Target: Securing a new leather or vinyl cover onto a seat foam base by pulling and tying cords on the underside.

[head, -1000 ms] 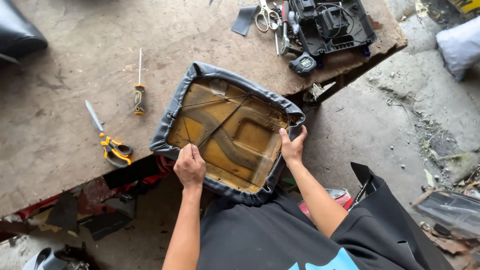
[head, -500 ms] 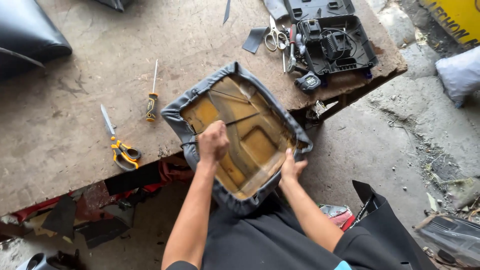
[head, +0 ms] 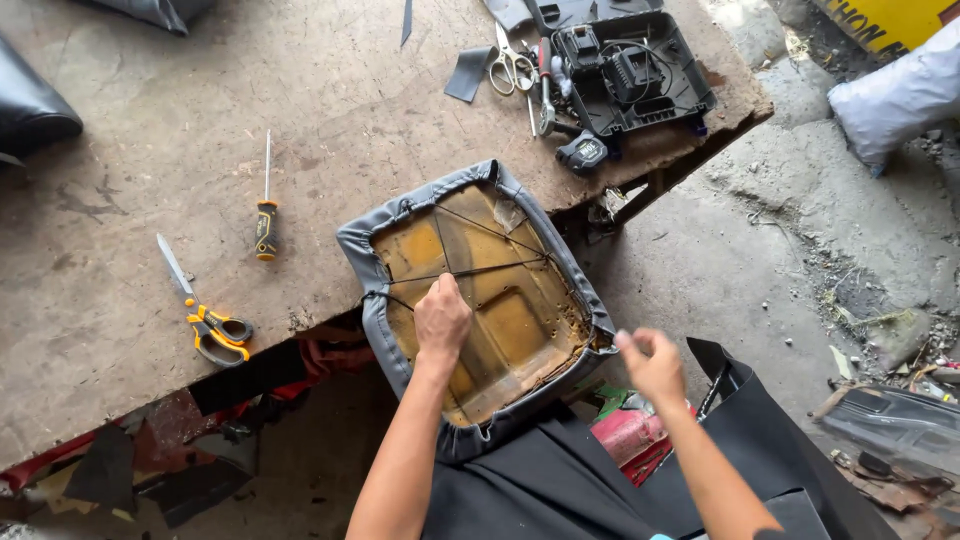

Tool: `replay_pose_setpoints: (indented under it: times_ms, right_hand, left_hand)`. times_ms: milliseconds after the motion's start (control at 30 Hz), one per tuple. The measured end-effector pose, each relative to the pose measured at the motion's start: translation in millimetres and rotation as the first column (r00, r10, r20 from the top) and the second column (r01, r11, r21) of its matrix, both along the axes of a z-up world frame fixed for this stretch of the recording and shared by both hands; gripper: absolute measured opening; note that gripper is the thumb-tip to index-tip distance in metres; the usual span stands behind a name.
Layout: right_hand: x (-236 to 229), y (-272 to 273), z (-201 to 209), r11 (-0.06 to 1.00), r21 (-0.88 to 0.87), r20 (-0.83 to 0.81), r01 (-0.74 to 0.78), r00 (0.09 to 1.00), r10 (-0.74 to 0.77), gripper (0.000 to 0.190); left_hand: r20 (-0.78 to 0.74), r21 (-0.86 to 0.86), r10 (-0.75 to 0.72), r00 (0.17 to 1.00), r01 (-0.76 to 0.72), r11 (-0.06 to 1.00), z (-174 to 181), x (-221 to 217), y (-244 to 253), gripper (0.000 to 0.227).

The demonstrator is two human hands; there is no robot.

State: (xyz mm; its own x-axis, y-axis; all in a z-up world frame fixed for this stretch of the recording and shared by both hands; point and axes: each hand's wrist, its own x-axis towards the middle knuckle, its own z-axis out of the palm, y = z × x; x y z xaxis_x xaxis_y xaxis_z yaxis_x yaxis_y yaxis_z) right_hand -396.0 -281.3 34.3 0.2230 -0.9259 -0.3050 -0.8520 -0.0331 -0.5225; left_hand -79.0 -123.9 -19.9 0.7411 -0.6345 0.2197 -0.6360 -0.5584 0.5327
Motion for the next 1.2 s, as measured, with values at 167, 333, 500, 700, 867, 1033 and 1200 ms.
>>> replay_pose_setpoints:
  times_ms: [167,333,500,700,867,1033,1200]
  right_hand:
    - [25,-62,-26,0.989,0.140,0.235,0.050,0.969,-0.083,0.081]
    - [59,-41,-48,0.918,0.357,0.046,-0.173,0.985,0.168,0.099]
    - [52,-3,-28,0.940,0.340,-0.029,-0.025,0.999,0.036,0.090]
    - [44,32,5,0.953,0.298,-0.056,0.062,0.997,-0.048,0.092]
    - [56,33,9,0.957,-0.247,0.192,-0.150,0.961,0.200,0.079]
    - [105,26,23,0.673,-0.472,0.206,-0.569,0.671,0.712,0.048]
    - [145,46,31,0.338,-0.561,0.101,-0.755,0.343,0.934,0.032]
  left_hand:
    - [-0.063,-0.026,-0.008,0.998,0.006,1.000,19,-14,9,0.019]
    - [-0.181,-0.030,-0.019,0.983,0.014,0.999,26,-19,14,0.022]
    - [-0.335,0.038,-0.016,0.942,0.031,0.999,24,2,14,0.020]
    - [-0.452,0.119,0.009,0.892,0.050,0.992,50,-19,22,0.021]
    - [-0.448,0.178,0.015,0.894,0.073,0.981,40,-42,45,0.019]
    - [-0.441,0.191,-0.013,0.897,0.109,0.975,32,-65,59,0.019]
    - [-0.445,0.218,-0.022,0.895,0.133,0.967,33,-89,74,0.017]
